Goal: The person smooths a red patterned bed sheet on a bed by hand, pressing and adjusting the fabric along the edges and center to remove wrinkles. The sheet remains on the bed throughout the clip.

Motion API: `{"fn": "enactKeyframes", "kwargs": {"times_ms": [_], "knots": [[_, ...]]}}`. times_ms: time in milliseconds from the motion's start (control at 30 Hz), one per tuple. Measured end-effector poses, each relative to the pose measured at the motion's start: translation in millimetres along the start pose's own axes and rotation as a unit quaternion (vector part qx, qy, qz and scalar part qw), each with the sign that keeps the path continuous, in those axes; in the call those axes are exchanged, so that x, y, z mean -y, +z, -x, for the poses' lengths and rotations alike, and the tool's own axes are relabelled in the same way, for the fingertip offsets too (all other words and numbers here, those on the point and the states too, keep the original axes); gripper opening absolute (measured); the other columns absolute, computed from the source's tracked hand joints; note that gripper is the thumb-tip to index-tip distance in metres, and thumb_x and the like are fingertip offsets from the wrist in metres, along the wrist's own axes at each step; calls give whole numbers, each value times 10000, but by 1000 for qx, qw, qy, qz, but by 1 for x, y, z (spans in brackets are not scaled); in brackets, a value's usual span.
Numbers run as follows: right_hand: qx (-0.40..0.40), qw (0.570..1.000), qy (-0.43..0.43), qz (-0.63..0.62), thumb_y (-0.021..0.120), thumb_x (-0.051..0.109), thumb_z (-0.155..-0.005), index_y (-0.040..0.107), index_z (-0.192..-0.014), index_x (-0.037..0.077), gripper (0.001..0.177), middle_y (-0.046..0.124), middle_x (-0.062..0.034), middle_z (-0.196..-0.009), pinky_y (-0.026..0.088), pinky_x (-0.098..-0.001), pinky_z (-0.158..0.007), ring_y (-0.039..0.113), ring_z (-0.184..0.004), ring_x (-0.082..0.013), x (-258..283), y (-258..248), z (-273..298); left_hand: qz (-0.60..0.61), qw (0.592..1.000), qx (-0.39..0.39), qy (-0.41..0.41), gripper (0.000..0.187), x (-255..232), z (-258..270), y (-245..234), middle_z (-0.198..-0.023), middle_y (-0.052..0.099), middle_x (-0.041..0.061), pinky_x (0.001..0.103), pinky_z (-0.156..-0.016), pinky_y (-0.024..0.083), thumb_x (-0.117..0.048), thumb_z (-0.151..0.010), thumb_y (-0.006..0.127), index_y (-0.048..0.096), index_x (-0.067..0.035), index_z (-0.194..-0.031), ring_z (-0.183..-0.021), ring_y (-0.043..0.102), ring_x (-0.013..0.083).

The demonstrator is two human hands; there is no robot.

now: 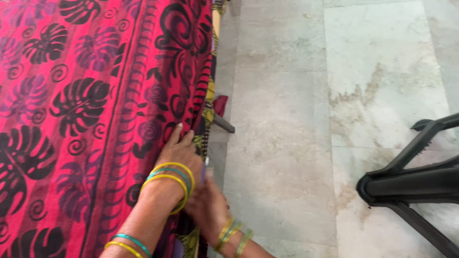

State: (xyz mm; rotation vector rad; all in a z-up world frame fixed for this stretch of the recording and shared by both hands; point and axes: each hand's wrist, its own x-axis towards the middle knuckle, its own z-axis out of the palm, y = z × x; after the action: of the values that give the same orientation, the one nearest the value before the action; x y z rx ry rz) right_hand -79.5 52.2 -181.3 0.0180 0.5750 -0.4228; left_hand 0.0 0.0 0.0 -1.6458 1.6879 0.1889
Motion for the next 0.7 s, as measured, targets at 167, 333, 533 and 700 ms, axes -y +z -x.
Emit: {"fn": "enactKeyframes", "kwargs": {"times_ms": [167, 333, 533, 700], "knots": [[141, 954, -251, 79, 323, 535, -1042, 332, -1593, 39, 741, 330, -142, -1673, 210, -407, -1245, 298, -1542, -274, 64, 57, 5, 69, 951, -300, -34, 445, 7, -2, 19, -1436, 585, 191, 503, -1214, 212, -213, -888, 526, 705, -10, -1241, -1443, 420, 323], [205, 945, -248, 60, 283, 577, -1033, 212, -1627, 71, 784, 209, -107, -1711, 153, -383, -1260, 197, -1567, -229, 104, 113, -42, -39, 976, -201, -74, 514, 8, 1, 10, -1530, 457, 192, 517, -1199, 150, -257, -894, 472, 620, 27, -1297, -1470, 326, 313], [151, 932, -299, 136, 293, 587, -1047, 184, -1629, 26, 816, 189, -111, -1721, 124, -354, -1266, 163, -1587, -199, 103, 112, -89, -62, 975, -193, -92, 567, 4, 3, 8, -1529, 456, 167, 518, -1203, 127, -248, -911, 437, 530, 43, -1389, -1472, 314, 277], [190, 917, -320, 146, 359, 548, -1059, 168, -1634, 26, 800, 181, -122, -1728, 142, -354, -1281, 172, -1591, -210, 108, 119, -109, -102, 974, -175, -103, 575, 1, 12, 0, -1541, 444, 171, 518, -1200, 115, -269, -931, 408, 508, 39, -1406, -1474, 306, 278]]}}
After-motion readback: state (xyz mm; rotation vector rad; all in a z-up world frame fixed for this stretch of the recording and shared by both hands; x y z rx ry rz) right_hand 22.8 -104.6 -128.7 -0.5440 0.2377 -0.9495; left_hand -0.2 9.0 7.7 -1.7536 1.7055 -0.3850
